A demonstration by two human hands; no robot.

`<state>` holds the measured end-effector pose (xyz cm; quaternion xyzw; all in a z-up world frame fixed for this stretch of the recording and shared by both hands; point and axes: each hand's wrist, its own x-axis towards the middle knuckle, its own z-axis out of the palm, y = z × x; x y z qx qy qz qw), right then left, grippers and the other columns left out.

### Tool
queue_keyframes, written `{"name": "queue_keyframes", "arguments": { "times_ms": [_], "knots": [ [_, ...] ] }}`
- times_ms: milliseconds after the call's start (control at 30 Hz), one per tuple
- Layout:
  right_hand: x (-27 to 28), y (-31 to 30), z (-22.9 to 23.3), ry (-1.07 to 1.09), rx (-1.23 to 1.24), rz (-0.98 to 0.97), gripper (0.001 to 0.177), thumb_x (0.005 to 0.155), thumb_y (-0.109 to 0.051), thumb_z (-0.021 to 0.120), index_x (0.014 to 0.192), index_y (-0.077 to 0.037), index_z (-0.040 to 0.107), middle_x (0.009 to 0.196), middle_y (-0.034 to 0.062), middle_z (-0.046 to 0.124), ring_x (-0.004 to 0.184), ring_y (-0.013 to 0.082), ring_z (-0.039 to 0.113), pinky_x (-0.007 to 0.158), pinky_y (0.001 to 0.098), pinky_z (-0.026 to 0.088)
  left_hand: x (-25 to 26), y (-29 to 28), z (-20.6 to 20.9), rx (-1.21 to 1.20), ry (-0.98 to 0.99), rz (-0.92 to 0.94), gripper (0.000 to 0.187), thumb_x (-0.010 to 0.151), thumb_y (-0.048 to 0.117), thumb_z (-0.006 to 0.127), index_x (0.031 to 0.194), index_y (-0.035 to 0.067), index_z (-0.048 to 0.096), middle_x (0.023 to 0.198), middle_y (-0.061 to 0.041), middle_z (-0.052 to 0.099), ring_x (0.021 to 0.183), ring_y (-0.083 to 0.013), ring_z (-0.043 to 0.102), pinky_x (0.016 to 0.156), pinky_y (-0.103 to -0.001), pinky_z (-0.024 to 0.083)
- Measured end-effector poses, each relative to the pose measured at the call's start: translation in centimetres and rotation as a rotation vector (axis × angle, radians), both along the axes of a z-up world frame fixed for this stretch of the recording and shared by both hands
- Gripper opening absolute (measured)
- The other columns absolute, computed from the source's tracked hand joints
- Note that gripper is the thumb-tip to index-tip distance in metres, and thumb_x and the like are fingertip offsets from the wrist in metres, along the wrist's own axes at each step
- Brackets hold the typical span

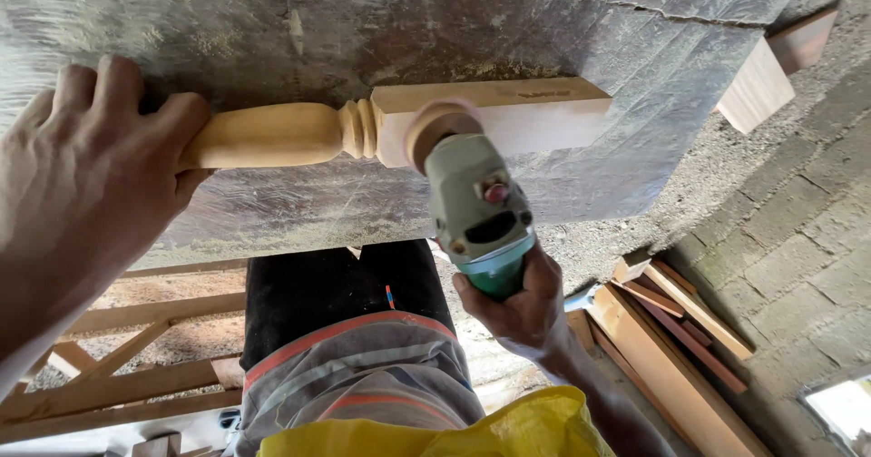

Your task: The person uses an angle grinder with a sanding disc to smooth the surface of a wooden baluster. They hold the baluster steady with their left hand while operating the power tool with their right hand, moving it along the wood's contours.

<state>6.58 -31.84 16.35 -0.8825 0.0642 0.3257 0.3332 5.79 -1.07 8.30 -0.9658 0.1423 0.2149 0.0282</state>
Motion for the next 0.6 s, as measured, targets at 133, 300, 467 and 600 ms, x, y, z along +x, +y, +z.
{"name": "queue_keyframes", "arguments": {
  "times_ms": [133, 300, 467, 600],
  "knots": [
    [0.4, 1.5, 0.0, 0.029, 0.057, 0.029, 0.038, 0.059, -0.020, 0.067, 0.087, -0.002, 0.050, 0.066, 0.0046, 0.057, 0.051, 0.0107, 0.049, 0.045, 0.0248, 0.044, 0.1, 0.1, 0.1, -0.022, 0.061, 0.022, 0.028, 0.078, 0.050, 0.056, 0.092, 0.027, 0.048, 0.092, 0.001, 0.046, 0.082, -0.0153, 0.053, 0.064, -0.024, 0.047],
    [1.3, 1.6, 0.4, 0.014, 0.183, 0.031, 0.045, 0.065, -0.015, 0.063, 0.102, 0.003, 0.044, 0.075, 0.0067, 0.056, 0.053, 0.0107, 0.048, 0.044, 0.0237, 0.043, -1.6, -0.5, -2.9, -0.283, 0.166, 0.185, 0.029, 0.065, 0.024, 0.066, 0.088, 0.015, 0.051, 0.099, -0.013, 0.040, 0.085, -0.0248, 0.045, 0.068, -0.031, 0.042],
    [1.1, -0.1, 0.3, -0.016, 0.129, 0.013, 0.034, 0.062, -0.013, 0.064, 0.088, 0.000, 0.046, 0.062, 0.0035, 0.051, 0.045, 0.0094, 0.040, 0.038, 0.0246, 0.035, -4.8, 0.5, -6.6, -0.709, 0.410, 0.451, 0.021, 0.077, 0.004, 0.059, 0.086, 0.000, 0.041, 0.074, -0.017, 0.038, 0.061, -0.0297, 0.039, 0.061, -0.037, 0.028],
    [1.5, -1.6, 0.5, 0.012, 0.045, -0.058, 0.033, 0.060, -0.017, 0.066, 0.084, -0.002, 0.048, 0.063, 0.0037, 0.054, 0.049, 0.0099, 0.045, 0.043, 0.0248, 0.041, -5.4, 0.7, -7.4, -0.678, 0.401, 0.415, 0.022, 0.077, 0.006, 0.059, 0.088, 0.001, 0.041, 0.076, -0.017, 0.038, 0.063, -0.0303, 0.038, 0.062, -0.037, 0.028]
  ]
}}
